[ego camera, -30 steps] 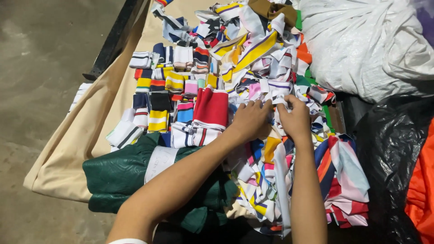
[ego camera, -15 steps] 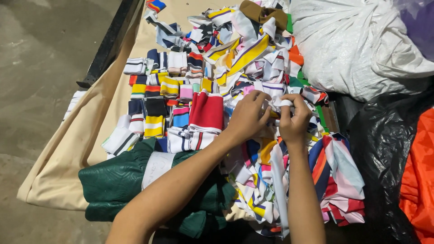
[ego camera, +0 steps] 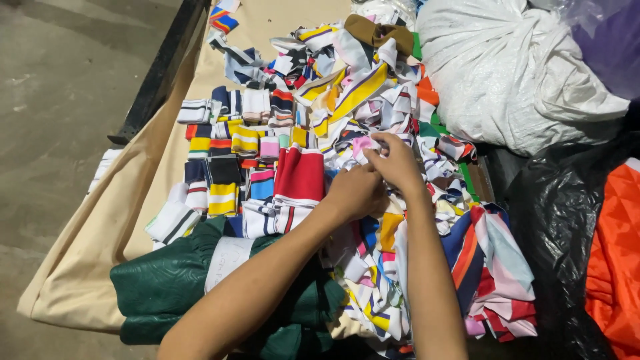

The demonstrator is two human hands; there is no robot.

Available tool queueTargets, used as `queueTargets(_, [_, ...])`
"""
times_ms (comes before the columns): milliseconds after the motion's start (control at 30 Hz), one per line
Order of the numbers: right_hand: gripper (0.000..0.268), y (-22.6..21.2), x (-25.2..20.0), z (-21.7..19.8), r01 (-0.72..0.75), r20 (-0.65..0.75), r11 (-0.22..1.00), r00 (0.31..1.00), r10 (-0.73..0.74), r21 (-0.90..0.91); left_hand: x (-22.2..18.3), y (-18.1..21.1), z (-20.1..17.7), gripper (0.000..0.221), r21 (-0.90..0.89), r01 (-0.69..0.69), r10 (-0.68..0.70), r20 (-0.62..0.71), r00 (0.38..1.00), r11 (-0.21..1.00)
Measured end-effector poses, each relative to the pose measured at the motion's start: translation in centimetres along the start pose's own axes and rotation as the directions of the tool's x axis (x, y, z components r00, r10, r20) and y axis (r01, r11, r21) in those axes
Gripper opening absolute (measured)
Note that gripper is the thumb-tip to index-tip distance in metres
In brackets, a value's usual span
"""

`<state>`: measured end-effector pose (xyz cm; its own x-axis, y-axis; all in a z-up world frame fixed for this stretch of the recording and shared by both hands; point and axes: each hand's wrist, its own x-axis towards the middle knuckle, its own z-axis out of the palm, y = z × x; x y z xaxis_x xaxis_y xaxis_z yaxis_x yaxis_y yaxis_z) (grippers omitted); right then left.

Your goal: Inspecting and sorting colorful fabric strips, using scissors to trim excess material or separate pieces.

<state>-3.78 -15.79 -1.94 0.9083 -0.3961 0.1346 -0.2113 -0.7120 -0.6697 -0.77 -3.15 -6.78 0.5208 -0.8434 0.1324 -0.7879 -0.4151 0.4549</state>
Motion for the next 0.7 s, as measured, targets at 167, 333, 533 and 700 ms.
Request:
queueTargets(167, [0.026,3.0,0.6,1.3,-0.001,-0.136,0.994,0.991,-0.014,-0.107,-1.4,1.2,-2.1,0.035,-0.068,0.023,-0.028,-0.08,0.996,0.997])
queueTargets(333, [0.015,2.8,0.2,1.2,0.046,-0.393,0.994,0.92,-0.002,0.101,-1.7,2.7,-4.7,0.04,-0.229,0.044,-0.094,-0.212,0.973,0.972])
queueTargets(533, [0.01,4.5,-0.2,0.8,0.163,-0.512,0.88,0.853,0.102,0.447,-2.3,3.9,-7.0,0.074,-0.433,0.127,-0.219,-0.171,0.961,0.892])
queueTargets(700, [0.007,1.0,-1.8,-0.5,0.454,-0.569,0.783,0.807,-0.159,0.424,0.9,0.4,-1.9,0.02,-0.448,0.053,-0.209,-0.305,0.929,0.892])
